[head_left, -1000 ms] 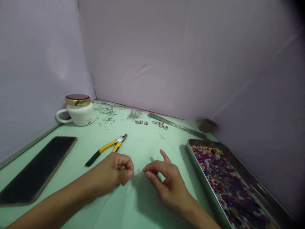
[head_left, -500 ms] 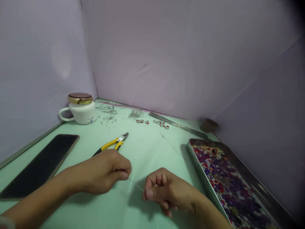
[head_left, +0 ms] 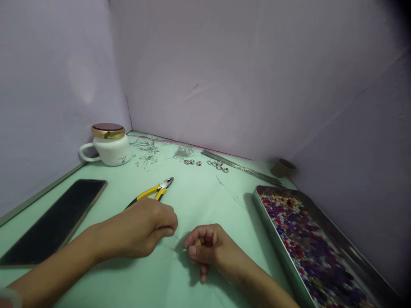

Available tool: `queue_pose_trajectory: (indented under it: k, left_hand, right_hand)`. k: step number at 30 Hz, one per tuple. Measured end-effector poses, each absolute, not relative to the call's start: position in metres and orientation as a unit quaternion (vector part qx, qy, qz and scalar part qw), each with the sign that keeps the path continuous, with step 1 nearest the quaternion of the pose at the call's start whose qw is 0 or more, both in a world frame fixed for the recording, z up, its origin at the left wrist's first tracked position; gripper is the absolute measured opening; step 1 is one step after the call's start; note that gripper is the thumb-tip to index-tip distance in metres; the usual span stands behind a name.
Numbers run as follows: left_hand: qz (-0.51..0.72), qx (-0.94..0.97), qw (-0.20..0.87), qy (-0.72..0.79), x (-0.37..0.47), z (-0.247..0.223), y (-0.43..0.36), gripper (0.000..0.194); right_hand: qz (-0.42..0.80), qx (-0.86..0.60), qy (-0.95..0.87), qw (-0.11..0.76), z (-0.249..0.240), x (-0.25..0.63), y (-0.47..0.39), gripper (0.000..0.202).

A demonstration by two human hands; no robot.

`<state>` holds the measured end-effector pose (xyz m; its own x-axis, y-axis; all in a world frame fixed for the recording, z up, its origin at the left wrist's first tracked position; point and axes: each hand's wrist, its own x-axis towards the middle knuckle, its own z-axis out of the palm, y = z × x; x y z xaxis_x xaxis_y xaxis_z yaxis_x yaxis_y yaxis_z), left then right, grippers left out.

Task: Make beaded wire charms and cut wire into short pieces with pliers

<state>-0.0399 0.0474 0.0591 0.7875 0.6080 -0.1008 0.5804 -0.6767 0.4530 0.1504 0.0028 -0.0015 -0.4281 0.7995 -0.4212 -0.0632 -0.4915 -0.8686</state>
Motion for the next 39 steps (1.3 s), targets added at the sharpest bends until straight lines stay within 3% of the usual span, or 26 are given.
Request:
queue_pose_trajectory:
  k: [7,12,15,19,21,32,39]
  left_hand:
    - [0.013,0.956,0.029,0.292,-0.038,0.047,0.052,0.018]
    - [0.217,0.931,-0.057,0.289,-0.032,0.038,0.045,0.023]
    - [0.294,0.886,0.028,0.359,-0.021,0.031,0.03,0.018]
    - [0.211,0.779,0.302,0.507,-0.008,0.021,0.024,0.017]
    - [0.18,0.723,0.382,0.546,-0.004,0.019,0.027,0.016]
    - [0.282,0.607,0.48,0.567,-0.004,0.022,0.033,0.021]
    - [0.298,0.607,0.436,0.595,-0.013,0.03,0.047,0.024]
  right_hand:
    - [0.752,-0.435,-0.394,0.299,0.0,0.149,0.003,0.024]
    - [0.712,-0.499,-0.316,0.38,0.0,0.146,0.005,0.016]
    - [0.67,-0.527,-0.307,0.422,-0.004,0.144,0.007,0.016]
    - [0.625,-0.55,-0.339,0.438,-0.007,0.144,0.008,0.016]
    - [0.624,-0.55,-0.351,0.431,-0.007,0.144,0.007,0.015]
    - [0.654,-0.511,-0.388,0.402,-0.002,0.144,0.003,0.022]
    - [0.725,-0.46,-0.326,0.396,-0.004,0.147,0.004,0.029]
